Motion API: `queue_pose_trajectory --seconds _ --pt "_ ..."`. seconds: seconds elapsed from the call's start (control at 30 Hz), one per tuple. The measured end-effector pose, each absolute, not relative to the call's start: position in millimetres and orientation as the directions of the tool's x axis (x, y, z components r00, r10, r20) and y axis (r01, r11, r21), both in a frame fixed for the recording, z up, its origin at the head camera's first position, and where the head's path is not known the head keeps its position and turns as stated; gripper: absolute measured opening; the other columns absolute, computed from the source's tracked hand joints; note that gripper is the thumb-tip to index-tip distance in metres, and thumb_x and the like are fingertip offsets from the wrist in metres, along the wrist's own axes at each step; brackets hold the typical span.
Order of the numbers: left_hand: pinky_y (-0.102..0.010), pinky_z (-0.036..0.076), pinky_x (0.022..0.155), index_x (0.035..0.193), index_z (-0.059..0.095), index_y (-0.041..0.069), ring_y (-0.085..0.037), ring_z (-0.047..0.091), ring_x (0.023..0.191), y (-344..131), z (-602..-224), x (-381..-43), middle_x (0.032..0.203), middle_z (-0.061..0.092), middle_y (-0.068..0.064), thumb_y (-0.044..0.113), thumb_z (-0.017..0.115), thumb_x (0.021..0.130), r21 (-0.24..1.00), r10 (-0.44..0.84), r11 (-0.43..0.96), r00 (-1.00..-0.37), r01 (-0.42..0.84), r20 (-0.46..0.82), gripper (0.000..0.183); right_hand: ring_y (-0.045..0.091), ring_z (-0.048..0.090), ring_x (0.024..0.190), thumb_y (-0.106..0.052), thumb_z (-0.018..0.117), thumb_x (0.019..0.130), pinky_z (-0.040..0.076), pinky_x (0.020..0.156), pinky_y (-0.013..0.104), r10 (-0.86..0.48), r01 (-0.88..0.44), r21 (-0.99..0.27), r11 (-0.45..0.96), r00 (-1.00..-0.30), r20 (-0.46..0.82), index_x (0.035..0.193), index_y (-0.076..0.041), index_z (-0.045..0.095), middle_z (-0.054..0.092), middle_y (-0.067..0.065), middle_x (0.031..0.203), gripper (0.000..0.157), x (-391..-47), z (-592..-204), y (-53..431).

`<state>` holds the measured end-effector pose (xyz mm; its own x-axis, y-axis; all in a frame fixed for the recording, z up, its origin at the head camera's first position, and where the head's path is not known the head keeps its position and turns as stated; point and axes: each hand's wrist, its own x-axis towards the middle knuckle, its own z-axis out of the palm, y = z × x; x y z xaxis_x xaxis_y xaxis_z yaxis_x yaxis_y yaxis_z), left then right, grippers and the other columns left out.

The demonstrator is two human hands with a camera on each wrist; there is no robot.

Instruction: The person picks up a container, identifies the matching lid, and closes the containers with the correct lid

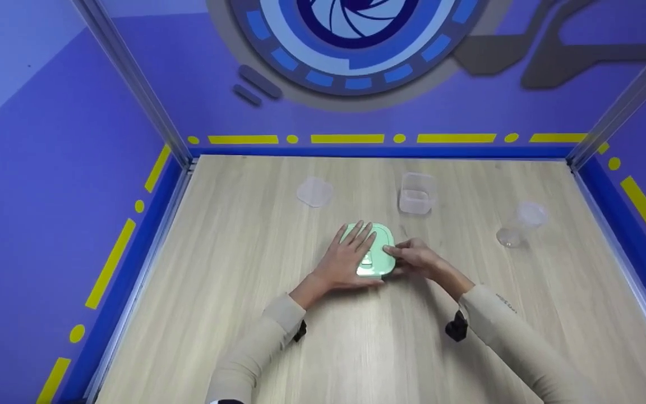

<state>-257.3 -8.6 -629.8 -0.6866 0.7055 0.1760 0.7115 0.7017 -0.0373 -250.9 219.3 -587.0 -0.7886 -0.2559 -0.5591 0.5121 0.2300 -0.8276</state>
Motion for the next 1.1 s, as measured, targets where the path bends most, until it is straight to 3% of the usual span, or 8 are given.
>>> queue_pose_trajectory --seconds 0.3,0.5,0.7,0.83,0.97,1.1 --pt "-0.052 0.017 0.129 0.164 0.021 0.013 -0.027 0.016 0.161 -5.7 -628.4 -252.4 0.172 0.019 -0.008 0.088 0.043 0.085 -0.028 0.706 0.704 -0.695 0.710 0.136 0.112 0.009 0.071 0.078 -0.029 0.063 0.103 0.063 0.073 0.026 -0.219 0.524 -0.825 0.213 -0.797 -0.563 0.136 0.016 0.050 0.070 0.002 0.091 0.057 -242.9 -591.5 223.7" --pt "-0.050 0.013 0.130 0.165 0.014 0.013 -0.024 0.008 0.162 -12.4 -615.3 -253.4 0.174 0.009 -0.010 0.087 0.040 0.087 -0.033 0.699 0.715 -0.713 0.699 0.046 0.111 0.011 0.072 0.082 -0.031 0.066 0.101 0.063 0.078 0.027 -0.197 0.531 -0.824 0.200 -0.802 -0.564 0.140 0.017 0.046 0.072 0.006 0.094 0.064 -244.1 -587.9 219.3" --pt "-0.048 0.009 0.131 0.166 0.010 0.015 -0.022 0.004 0.162 -41.0 -613.5 -249.3 0.174 0.004 -0.007 0.085 0.043 0.087 0.081 0.649 0.757 -0.760 0.648 0.014 0.110 0.011 0.074 0.080 -0.030 0.069 0.098 0.063 0.081 0.030 -0.189 0.571 -0.806 0.157 -0.783 -0.592 0.135 0.015 0.052 0.076 0.005 0.090 0.060 -236.2 -588.7 216.1" --pt "-0.051 0.009 0.131 0.165 0.014 0.014 -0.025 0.004 0.162 -72.6 -619.2 -242.9 0.174 0.007 -0.006 0.083 0.047 0.088 0.134 0.602 0.784 -0.795 0.607 0.075 0.109 0.020 0.077 0.093 -0.019 0.071 0.097 0.062 0.088 0.036 -0.212 0.605 -0.794 0.051 -0.771 -0.601 0.144 0.018 0.038 0.077 0.011 0.098 0.069 -222.3 -585.6 214.7" --pt "-0.057 0.012 0.129 0.164 0.023 0.013 -0.034 0.008 0.161 -106.5 -619.6 -232.1 0.173 0.016 -0.009 0.083 0.047 0.087 0.073 0.571 0.810 -0.811 0.582 0.128 0.106 0.034 0.073 0.109 -0.007 0.067 0.098 0.060 0.095 0.041 -0.256 0.660 -0.745 -0.101 -0.741 -0.621 0.154 0.015 0.019 0.071 0.017 0.112 0.077 -206.2 -583.2 209.7" --pt "-0.059 0.018 0.127 0.162 0.029 0.016 -0.037 0.016 0.159 -135.6 -616.9 -220.1 0.171 0.021 -0.013 0.083 0.046 0.087 -0.011 0.534 0.842 -0.831 0.539 0.155 0.102 0.027 0.073 0.103 0.000 0.060 0.100 0.058 0.098 0.038 -0.260 0.674 -0.697 -0.244 -0.738 -0.623 0.155 0.015 0.015 0.066 0.017 0.110 0.073 -198.2 -582.6 204.1"
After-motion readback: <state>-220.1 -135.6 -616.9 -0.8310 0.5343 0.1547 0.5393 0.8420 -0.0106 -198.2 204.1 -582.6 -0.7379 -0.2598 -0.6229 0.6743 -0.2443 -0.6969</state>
